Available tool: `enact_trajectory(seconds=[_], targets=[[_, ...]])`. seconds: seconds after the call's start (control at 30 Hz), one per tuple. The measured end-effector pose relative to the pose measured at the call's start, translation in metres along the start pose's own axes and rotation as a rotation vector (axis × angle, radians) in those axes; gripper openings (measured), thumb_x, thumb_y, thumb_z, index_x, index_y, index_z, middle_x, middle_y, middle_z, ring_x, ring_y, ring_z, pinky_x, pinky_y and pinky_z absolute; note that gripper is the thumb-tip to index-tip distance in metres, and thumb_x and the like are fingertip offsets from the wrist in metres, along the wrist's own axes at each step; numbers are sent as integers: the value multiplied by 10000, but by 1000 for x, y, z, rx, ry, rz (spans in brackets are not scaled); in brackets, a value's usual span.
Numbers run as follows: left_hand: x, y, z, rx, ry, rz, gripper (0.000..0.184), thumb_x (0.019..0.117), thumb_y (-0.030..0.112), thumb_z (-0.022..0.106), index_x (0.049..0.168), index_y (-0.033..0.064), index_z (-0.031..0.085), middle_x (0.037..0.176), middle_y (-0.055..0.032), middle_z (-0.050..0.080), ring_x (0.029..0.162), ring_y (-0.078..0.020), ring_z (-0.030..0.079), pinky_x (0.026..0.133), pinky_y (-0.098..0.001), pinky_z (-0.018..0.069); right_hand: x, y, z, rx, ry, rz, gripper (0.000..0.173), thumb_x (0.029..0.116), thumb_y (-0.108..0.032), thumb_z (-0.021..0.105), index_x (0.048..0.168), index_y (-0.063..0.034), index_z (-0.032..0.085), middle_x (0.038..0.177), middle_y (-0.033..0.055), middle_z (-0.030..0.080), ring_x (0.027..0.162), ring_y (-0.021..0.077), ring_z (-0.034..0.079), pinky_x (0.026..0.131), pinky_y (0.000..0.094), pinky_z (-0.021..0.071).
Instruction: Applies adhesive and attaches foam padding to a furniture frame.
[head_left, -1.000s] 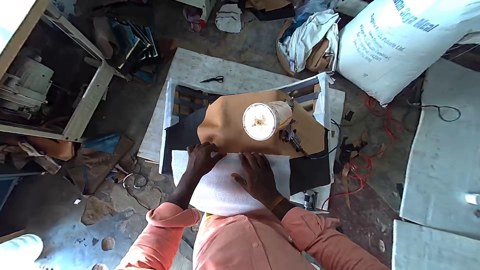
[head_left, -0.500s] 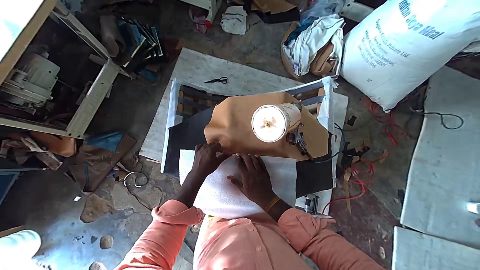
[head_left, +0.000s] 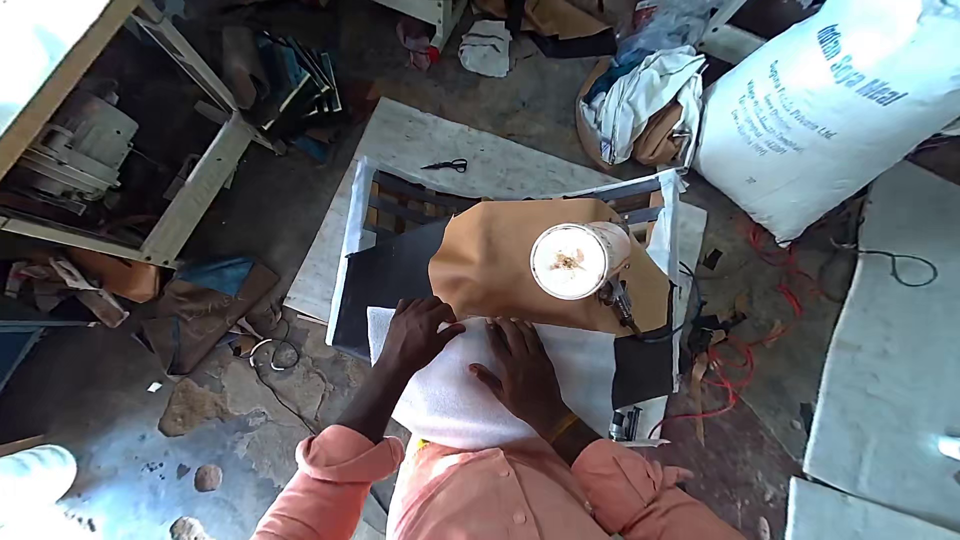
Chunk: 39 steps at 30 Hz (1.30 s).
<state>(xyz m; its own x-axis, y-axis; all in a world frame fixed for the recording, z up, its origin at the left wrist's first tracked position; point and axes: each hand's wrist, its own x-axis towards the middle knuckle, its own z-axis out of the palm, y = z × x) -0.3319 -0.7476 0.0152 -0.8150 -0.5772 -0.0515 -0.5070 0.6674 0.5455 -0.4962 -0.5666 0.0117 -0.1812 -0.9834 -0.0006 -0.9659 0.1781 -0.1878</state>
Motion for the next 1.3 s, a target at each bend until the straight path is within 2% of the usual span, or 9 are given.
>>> enact_trajectory(seconds=[0.13,0.37,0.6,0.8,0.9,1.0,1.13,1.23,1.3], targets=[[-4,4,0,78,45,11,342,999,532,593,984,228,750,964,35,722,967,-153,674,1030,-444,467,0,0,1,3,-8,-11,774,986,-726,368,1524,-186,505,1552,75,481,1471,283,394,1247,504,250],[13,-13,11,-145,-54,-167,349,1002,525,589,1048,214,739,1032,30,742,1060,-166,669,1070,-518,426,6,-14,4,-52,-9,45,821,957,-782,332,1515,-209,517,1515,104,508,1439,324,422,1236,541,241],[15,-22,17,-252,-90,-125,351,1000,464,625,1114,146,722,1113,-40,726,1120,-228,663,1046,-608,439,4,-40,14,-47,-17,78,865,926,-813,364,1575,-244,421,1549,152,458,1454,407,367,1220,681,133],[4,-2,15,-207,294,-60,276,1029,330,574,1146,118,706,1196,-73,704,1178,-263,633,1075,-551,432,7,-63,22,-36,-84,-8,868,1007,-709,277,1617,-93,311,1706,108,210,1580,318,152,1271,576,79],[1,20,16,-265,309,97,312,1039,280,512,1229,103,684,1308,-65,677,1301,-240,580,1131,-512,415,5,-58,18,48,-58,-35,819,1014,-668,334,1565,-67,416,1677,106,297,1574,272,198,1285,511,123],[-3,30,27,-253,96,166,471,1090,354,392,1442,95,568,1528,-50,539,1479,-214,425,1243,-493,311,-10,-32,7,60,-47,30,821,1001,-686,370,1566,-92,421,1653,90,355,1556,243,259,1281,494,163],[-26,22,47,59,-181,179,552,1110,411,252,1646,282,271,1725,74,180,1602,-160,80,1280,-599,27,-44,13,-4,-46,-25,256,925,983,-725,353,1623,-62,271,1704,110,217,1578,267,179,1284,521,141],[-30,29,49,136,-156,188,551,1109,415,234,1647,297,265,1725,60,184,1606,-220,76,1254,-657,-10,-44,3,5,-95,46,338,928,999,-687,327,1592,25,288,1681,217,216,1572,353,170,1270,567,138],[-31,35,52,123,-126,218,549,1109,402,237,1637,266,304,1717,37,223,1606,-244,84,1252,-666,-21,-40,-26,16,-82,62,260,791,1039,-558,317,1585,14,322,1674,195,258,1573,338,180,1275,564,140]])
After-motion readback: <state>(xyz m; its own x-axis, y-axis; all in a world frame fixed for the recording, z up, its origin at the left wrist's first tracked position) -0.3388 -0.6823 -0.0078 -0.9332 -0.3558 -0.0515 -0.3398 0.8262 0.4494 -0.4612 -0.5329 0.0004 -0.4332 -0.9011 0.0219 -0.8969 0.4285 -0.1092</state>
